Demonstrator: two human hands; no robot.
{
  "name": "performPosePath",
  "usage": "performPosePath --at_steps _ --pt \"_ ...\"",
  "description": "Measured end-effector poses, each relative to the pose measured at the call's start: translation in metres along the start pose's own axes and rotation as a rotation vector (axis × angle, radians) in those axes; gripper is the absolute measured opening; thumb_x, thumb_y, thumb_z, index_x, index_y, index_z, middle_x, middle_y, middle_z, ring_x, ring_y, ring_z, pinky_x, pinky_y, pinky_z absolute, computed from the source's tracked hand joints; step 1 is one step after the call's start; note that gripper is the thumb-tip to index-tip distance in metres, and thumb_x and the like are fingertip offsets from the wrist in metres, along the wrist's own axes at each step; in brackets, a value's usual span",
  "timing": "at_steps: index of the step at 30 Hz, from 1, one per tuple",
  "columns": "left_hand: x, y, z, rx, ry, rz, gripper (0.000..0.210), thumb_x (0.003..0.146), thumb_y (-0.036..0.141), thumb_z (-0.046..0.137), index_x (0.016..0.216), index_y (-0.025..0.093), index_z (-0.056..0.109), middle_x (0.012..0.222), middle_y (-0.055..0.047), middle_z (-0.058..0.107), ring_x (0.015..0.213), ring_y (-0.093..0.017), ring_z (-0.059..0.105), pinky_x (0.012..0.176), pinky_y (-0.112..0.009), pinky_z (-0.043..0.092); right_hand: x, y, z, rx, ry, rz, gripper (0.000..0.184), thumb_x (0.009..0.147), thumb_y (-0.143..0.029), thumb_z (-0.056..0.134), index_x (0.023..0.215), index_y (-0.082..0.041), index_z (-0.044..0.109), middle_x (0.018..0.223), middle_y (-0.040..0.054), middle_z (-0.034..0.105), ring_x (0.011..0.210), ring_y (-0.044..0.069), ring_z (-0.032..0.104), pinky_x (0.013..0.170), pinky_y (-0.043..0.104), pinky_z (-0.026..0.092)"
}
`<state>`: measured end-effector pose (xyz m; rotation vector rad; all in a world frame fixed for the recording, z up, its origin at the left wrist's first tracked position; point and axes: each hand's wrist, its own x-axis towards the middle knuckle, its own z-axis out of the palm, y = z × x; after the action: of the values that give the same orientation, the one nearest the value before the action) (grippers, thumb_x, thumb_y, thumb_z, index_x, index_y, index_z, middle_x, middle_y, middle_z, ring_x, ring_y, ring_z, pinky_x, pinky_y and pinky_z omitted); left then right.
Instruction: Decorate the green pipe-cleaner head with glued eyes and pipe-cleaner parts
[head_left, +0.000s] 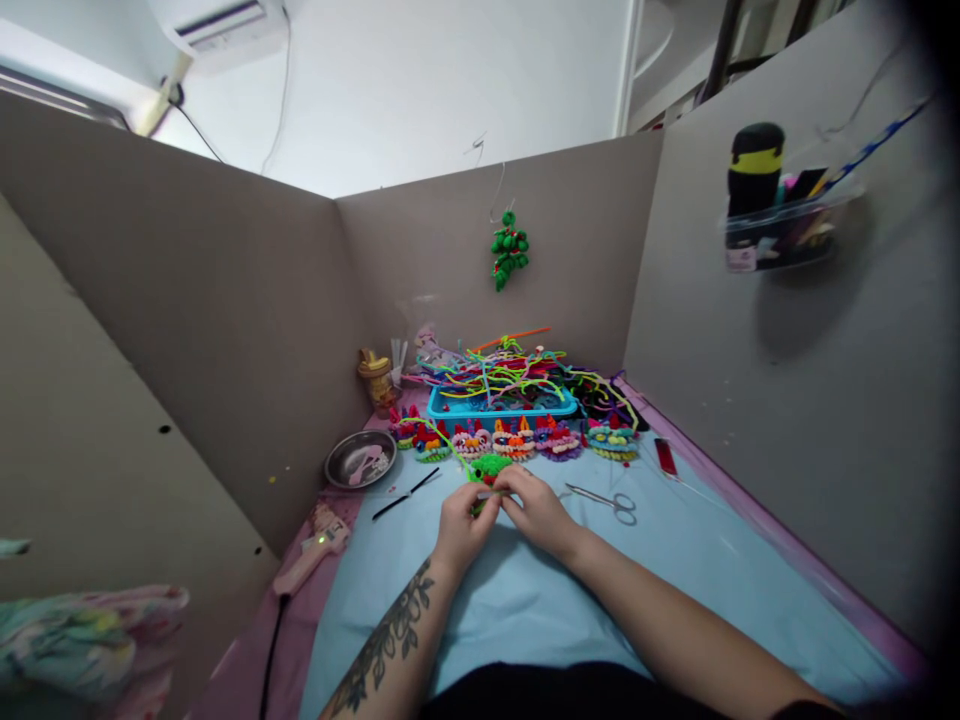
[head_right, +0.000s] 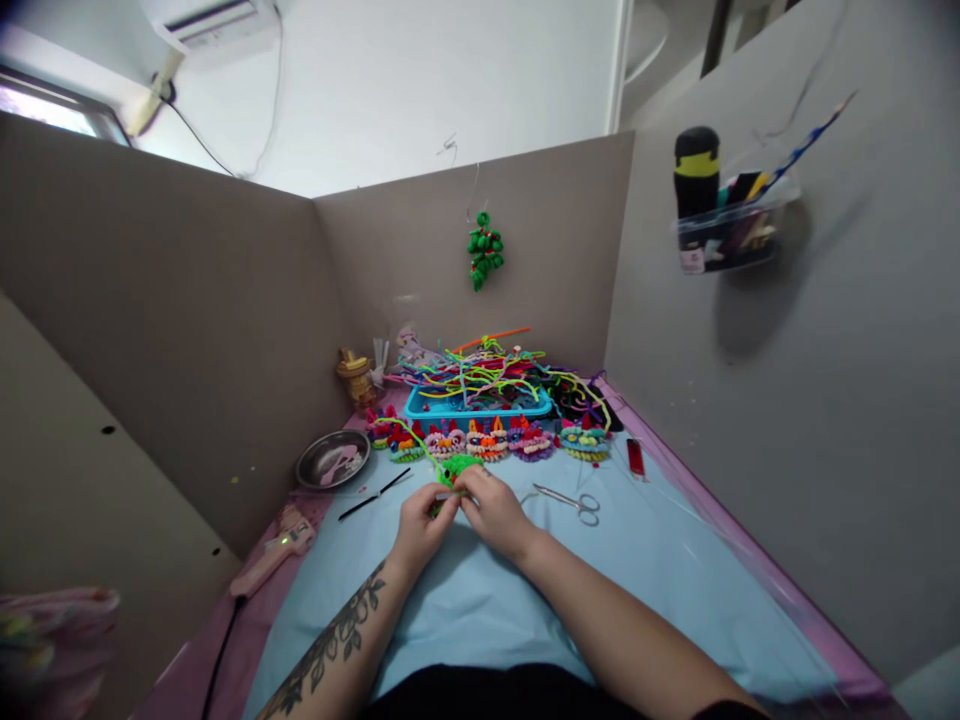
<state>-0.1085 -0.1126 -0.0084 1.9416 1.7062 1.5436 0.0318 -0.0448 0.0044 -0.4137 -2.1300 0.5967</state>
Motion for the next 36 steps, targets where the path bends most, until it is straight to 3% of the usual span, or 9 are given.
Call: performPosePath --at_steps 29,36 --pt "-0.0002 -0.0003 0.0009 0.009 -0.013 0.008 0.013 0.082 0.025 0.053 0.081 0.016 0.062 0.073 -0.003 0.063 0.065 -0.014 0.056 0.061 -0.024 0.043 0.0001 0.0018 0.0004 0.017 -0.003 0.000 0.016 0.076 -0.006 0.048 0.084 -0.019 0.053 0.083 0.0042 0.054 0.081 0.018 0.052 0.072 0.030 0.044" --pt "-0.0005 -0.0013 0.0003 -0.002 0.024 0.012 0.012 0.081 0.025 0.053 0.080 0.016 0.061 0.073 -0.003 0.062 0.066 -0.014 0.056 0.062 -0.024 0.044 0.0009 -0.0004 -0.0018 0.043 -0.018 -0.017 0.021 0.077 -0.006 0.048 0.091 -0.020 0.055 0.088 0.0056 0.056 0.086 0.019 0.054 0.076 0.032 0.045"
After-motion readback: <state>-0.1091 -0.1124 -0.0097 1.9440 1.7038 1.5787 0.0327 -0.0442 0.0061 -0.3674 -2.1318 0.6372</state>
